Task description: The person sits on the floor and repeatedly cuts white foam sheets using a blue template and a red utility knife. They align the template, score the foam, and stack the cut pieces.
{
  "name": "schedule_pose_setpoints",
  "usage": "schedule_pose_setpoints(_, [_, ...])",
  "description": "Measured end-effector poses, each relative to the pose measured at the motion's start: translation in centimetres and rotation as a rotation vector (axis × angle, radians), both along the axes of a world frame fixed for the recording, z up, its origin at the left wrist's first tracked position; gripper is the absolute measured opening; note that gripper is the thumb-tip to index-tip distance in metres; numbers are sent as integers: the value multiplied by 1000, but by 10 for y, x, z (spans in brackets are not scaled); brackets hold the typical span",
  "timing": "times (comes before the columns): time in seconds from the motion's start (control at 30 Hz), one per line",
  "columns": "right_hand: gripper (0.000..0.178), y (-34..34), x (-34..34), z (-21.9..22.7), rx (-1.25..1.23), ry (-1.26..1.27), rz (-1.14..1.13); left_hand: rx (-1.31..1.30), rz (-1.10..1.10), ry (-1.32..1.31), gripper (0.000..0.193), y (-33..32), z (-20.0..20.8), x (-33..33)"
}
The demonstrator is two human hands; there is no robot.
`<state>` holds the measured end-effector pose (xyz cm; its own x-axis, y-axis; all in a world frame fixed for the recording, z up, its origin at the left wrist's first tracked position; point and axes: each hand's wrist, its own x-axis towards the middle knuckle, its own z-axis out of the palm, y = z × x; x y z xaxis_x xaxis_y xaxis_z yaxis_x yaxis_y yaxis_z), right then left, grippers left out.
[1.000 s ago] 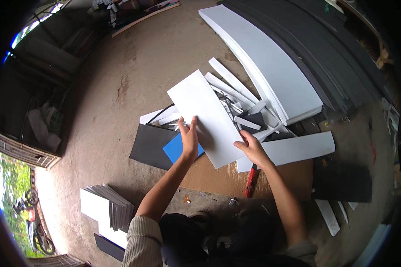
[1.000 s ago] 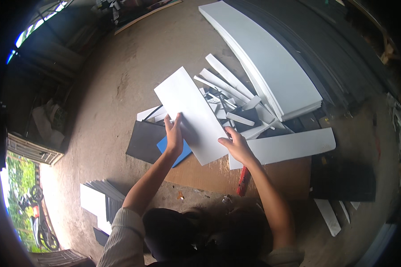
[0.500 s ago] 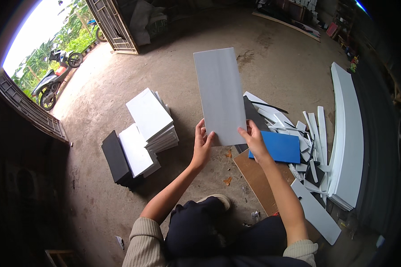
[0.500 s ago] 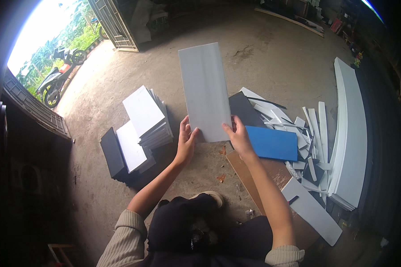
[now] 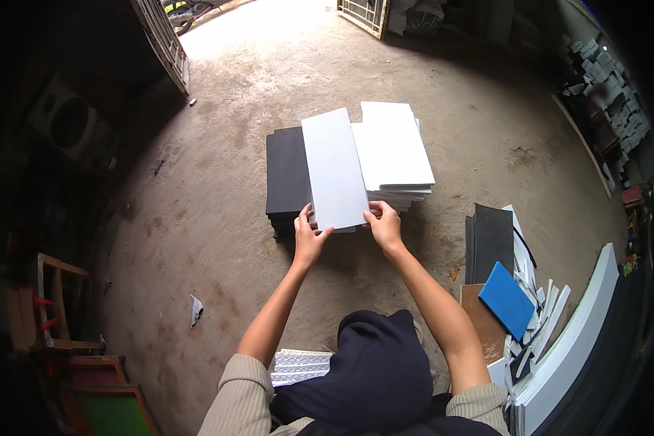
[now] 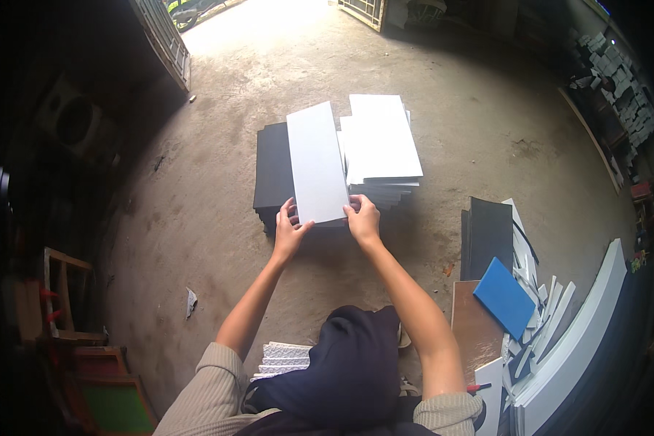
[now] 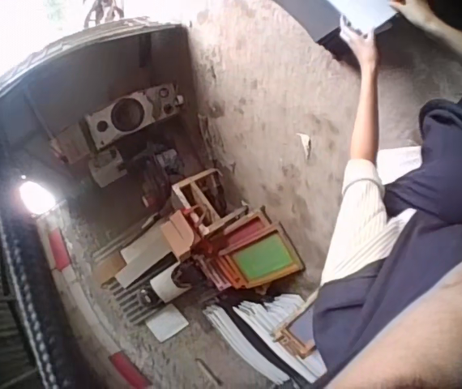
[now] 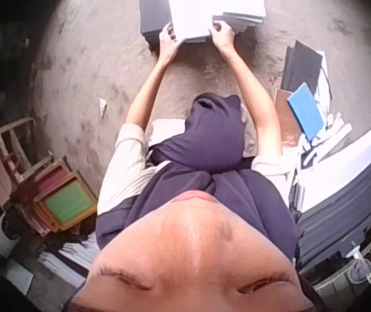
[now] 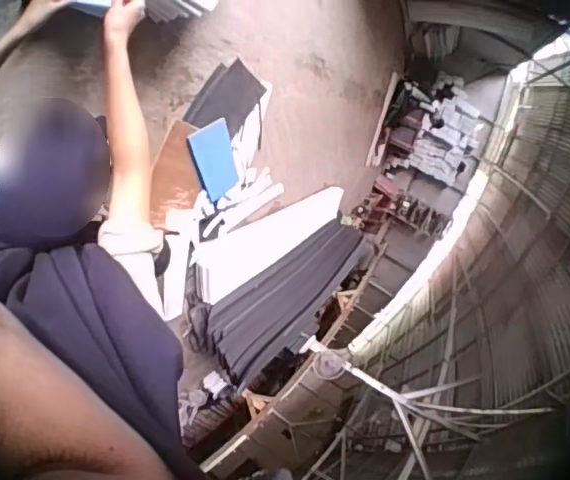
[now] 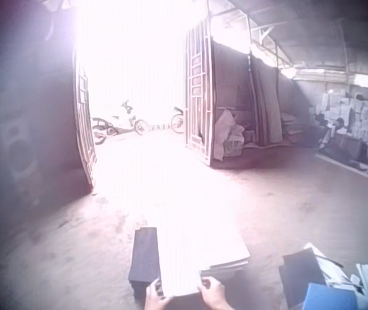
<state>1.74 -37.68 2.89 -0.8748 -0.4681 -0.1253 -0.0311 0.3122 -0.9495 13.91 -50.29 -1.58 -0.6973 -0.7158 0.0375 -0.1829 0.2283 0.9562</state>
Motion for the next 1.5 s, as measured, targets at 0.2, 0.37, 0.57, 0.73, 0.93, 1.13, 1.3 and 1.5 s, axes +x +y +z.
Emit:
schedule_pose_setpoints(0.2, [22, -19, -8, -34, 112, -94, -60, -228, -50, -27, 60, -5, -36, 1])
schedule_pose_setpoints(0.37, [30, -25, -10, -61, 194, 45, 24, -423, 82, -127, 35, -2, -37, -6])
schedule_pose_setpoints(0.57, [53, -20, -5, -79, 289, 307, 168, -536, 134, -183, 33, 4, -31, -11])
schedule_pose_setpoints(0.73, [51, 29, -19, -75, 254, 359, 319, -637, 153, -152, 34, 37, -16, -31])
schedule_pose_setpoints(0.93, [30, 200, -54, -15, 258, 295, 277, -553, -327, 126, 26, 123, 15, -87])
schedule_pose_setpoints(1.13, [20, 468, -6, -42, 413, 232, -652, -397, -1022, 208, 25, 286, -9, -144])
schedule_pose_setpoints(1.3, [25, 544, 138, -98, 630, 59, -1039, -352, -1343, 166, 26, 404, -50, -136])
schedule_pose_setpoints(1.5, [45, 520, 198, -103, 680, 33, -1263, -340, -1404, 173, 24, 486, -78, -107])
